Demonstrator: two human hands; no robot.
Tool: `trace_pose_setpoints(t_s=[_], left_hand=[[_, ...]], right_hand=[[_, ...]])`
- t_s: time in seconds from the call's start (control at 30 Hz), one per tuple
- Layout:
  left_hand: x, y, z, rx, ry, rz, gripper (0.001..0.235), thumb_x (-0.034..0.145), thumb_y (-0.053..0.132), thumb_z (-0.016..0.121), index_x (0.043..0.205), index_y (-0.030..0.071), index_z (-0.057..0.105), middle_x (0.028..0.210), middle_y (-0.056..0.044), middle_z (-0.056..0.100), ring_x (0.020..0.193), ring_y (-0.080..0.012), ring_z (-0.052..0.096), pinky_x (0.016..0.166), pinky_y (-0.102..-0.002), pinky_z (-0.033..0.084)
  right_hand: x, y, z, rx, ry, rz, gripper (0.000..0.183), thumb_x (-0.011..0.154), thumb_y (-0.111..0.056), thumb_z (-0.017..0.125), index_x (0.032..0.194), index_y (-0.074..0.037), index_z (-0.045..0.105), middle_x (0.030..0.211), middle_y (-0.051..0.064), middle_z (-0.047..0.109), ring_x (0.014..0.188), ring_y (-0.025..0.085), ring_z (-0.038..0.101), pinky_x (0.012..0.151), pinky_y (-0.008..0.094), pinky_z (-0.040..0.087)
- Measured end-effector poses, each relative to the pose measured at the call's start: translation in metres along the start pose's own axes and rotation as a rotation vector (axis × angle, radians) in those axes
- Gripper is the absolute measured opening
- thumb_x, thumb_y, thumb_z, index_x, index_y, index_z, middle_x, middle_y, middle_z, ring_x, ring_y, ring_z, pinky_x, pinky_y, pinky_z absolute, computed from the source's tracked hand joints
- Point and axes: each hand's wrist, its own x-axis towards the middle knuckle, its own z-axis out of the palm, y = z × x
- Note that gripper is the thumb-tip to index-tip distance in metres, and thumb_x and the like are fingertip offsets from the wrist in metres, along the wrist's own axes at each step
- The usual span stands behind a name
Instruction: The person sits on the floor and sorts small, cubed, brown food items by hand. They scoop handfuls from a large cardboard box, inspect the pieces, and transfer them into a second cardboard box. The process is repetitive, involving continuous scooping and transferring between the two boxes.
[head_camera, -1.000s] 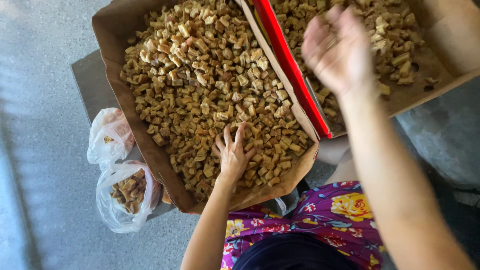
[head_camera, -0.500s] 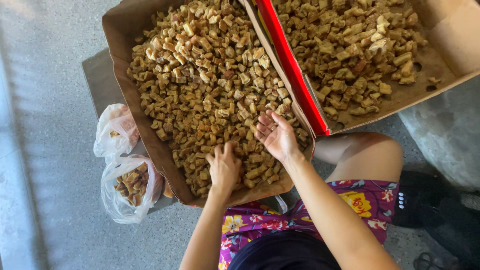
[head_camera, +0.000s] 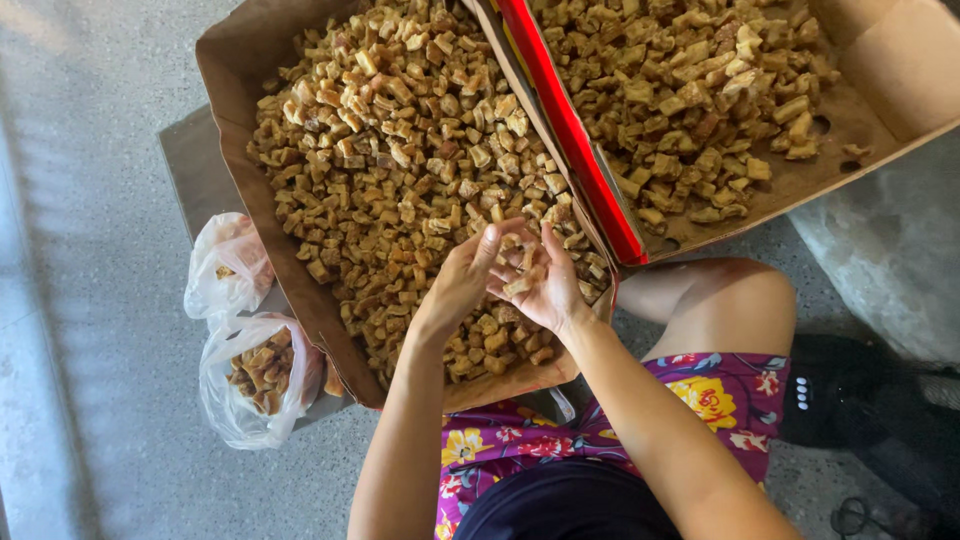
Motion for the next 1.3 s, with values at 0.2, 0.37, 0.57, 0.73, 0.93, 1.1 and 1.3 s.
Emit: trace_pose_setpoints(t_s=[0.2,0.37,0.57,0.73,0.93,1.1,1.3], left_hand=[[-0.008,-0.01,-0.013,-0.174,0.072,0.048,0.067,0.1,0.057,0.033,0.149,0.014,0.05,0.154,-0.013,0.051,0.145,-0.0306,0.045,0.113,-0.053,0.042],[-0.005,-0.027,-0.02,-0.336,0.135,0.242,0.064,0.107,0.051,0.037,0.151,0.006,0.046,0.152,-0.02,0.052,0.144,-0.0313,0.048,0.121,-0.051,0.036],[-0.017,-0.03,-0.015,0.192,0.364,-0.199,0.044,0.104,0.031,0.052,0.139,0.007,0.063,0.129,-0.017,0.071,0.115,-0.0328,0.068,0.104,-0.048,0.057],[-0.017,-0.06,0.029,1.189,0.1,0.06,0.072,0.081,0.045,0.071,0.143,0.013,0.054,0.145,-0.02,0.049,0.127,-0.0417,0.049,0.103,-0.057,0.044],[-0.019,-0.095,0.054,1.265,0.104,0.063,0.066,0.083,0.034,0.076,0.143,0.024,0.05,0.149,-0.015,0.041,0.124,-0.0417,0.045,0.094,-0.054,0.052],[-0.026,-0.106,0.032,1.134,0.27,-0.088,0.072,0.072,0.021,0.084,0.135,0.02,0.05,0.145,-0.021,0.037,0.127,-0.0489,0.038,0.075,-0.049,0.06],[-0.02,-0.128,0.011,0.766,0.448,0.129,0.023,0.097,0.017,0.071,0.12,0.019,0.066,0.115,-0.007,0.076,0.107,-0.025,0.069,0.089,-0.04,0.062]], right_hand=[[-0.001,-0.002,0.005,-0.047,-0.111,-0.018,0.05,0.103,-0.058,0.052,0.128,-0.015,0.062,0.119,0.01,0.067,0.116,0.032,0.063,0.101,0.057,0.053],[-0.007,-0.005,0.021,0.031,-0.078,0.06,0.055,0.1,-0.058,0.048,0.13,-0.016,0.064,0.121,0.013,0.067,0.116,0.034,0.065,0.105,0.062,0.049],[0.002,-0.004,0.009,0.07,-0.077,-0.049,0.044,0.101,-0.049,0.057,0.129,-0.016,0.064,0.129,0.012,0.066,0.119,0.031,0.065,0.106,0.056,0.049],[0.01,-0.006,-0.014,-0.02,-0.048,-0.228,0.035,0.098,-0.03,0.071,0.128,-0.014,0.066,0.125,0.007,0.067,0.108,0.022,0.066,0.099,0.042,0.055],[0.015,-0.008,-0.027,-0.006,-0.05,-0.277,0.027,0.101,-0.022,0.073,0.126,-0.014,0.067,0.122,0.01,0.069,0.09,0.017,0.065,0.083,0.034,0.057],[0.004,-0.015,-0.009,0.123,-0.042,-0.183,0.038,0.1,-0.042,0.06,0.124,-0.012,0.065,0.123,0.015,0.068,0.101,0.031,0.072,0.087,0.044,0.06],[0.004,-0.009,-0.006,0.025,0.039,-0.183,0.039,0.108,-0.042,0.053,0.13,-0.012,0.064,0.132,0.013,0.067,0.118,0.033,0.067,0.098,0.048,0.056]])
